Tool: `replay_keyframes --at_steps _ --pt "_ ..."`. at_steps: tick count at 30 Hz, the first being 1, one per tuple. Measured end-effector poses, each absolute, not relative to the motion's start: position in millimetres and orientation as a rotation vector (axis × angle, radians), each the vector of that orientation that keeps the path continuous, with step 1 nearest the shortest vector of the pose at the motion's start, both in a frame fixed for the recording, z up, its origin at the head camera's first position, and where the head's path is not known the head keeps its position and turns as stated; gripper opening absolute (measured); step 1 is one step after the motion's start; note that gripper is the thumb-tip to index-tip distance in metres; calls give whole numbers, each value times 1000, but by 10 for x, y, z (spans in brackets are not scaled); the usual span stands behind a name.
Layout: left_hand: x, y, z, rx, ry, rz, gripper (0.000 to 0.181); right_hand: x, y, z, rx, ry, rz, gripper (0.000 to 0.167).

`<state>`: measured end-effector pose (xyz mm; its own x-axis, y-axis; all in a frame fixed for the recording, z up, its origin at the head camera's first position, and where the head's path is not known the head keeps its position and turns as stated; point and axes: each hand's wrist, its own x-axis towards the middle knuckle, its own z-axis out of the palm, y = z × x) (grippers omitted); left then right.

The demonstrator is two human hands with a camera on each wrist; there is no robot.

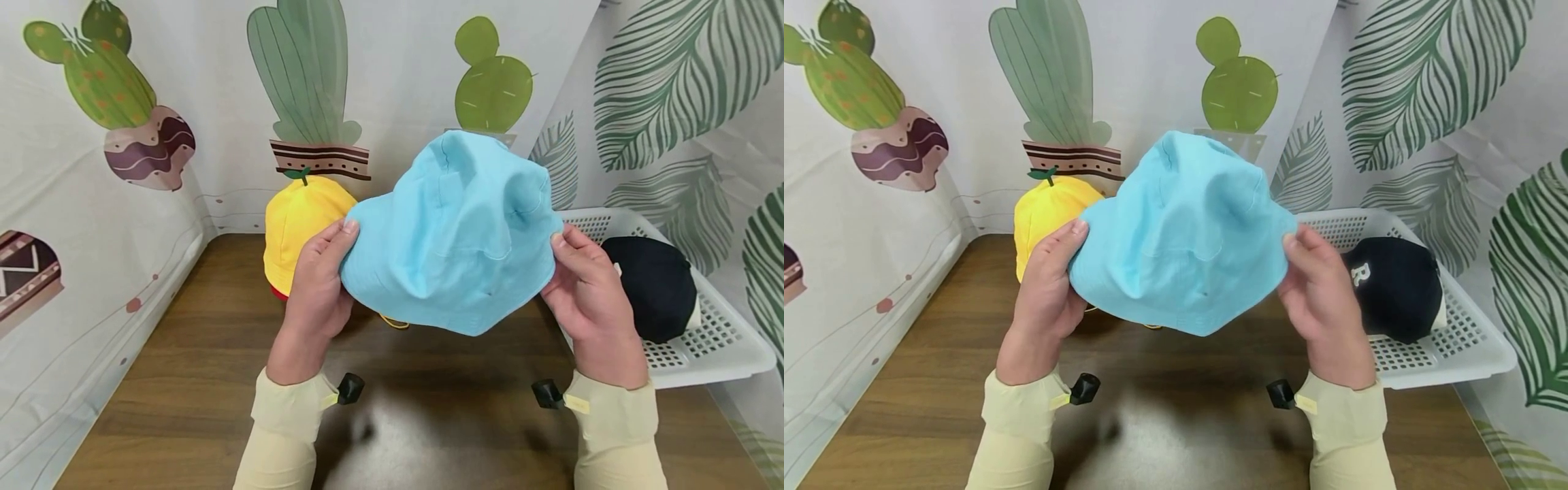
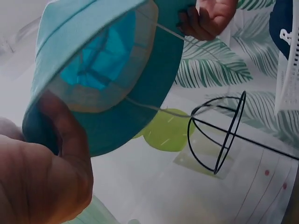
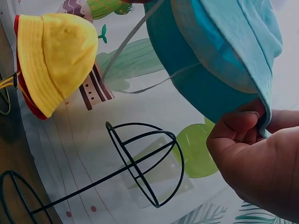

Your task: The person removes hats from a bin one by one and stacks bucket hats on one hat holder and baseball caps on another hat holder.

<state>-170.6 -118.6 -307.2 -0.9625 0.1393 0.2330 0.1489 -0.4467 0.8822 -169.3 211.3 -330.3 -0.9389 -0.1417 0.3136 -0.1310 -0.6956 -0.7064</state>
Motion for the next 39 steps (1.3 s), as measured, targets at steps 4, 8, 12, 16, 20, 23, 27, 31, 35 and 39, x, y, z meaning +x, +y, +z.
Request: replay_keyframes --at_steps 4,8,12,16,20,23,27,31,35,39 --pt "-1704 -1207 -3057 -362 -1580 -2644 45 -1712 2092 -3301 -528 1256 -2836 25" --pt "-1706 -1244 -3050 -318 -1503 -2644 41 -1745 2051 -3317 -516 1270 -2818 24" --pt "-1713 -1294 -3039 -290 -1455 -2625 36 -1777 1967 -3335 -499 1295 -2795 21" --pt "-1739 -1339 -3029 -290 -1429 -2580 37 -1812 1851 -3346 -483 1333 -2786 19" --pt "-1767 -1374 -3026 -293 -1413 -2526 39 -1852 1719 -3353 -447 1377 -2762 18" --pt "-1796 -1407 -3033 -276 -1419 -2486 39 -1877 1619 -3335 -409 1418 -2745 15" --pt "-1854 -1476 -3042 -233 -1435 -2427 41 -1917 1485 -3262 -405 1474 -2720 13" --pt "-1933 -1563 -3032 -214 -1394 -2404 41 -1988 1350 -3168 -410 1527 -2683 17" --pt "-2019 -1668 -2998 -181 -1352 -2391 40 -2080 1196 -3077 -400 1548 -2689 18" --pt "-2091 -1812 -2960 -116 -1363 -2337 39 -2173 988 -2980 -380 1573 -2688 18"
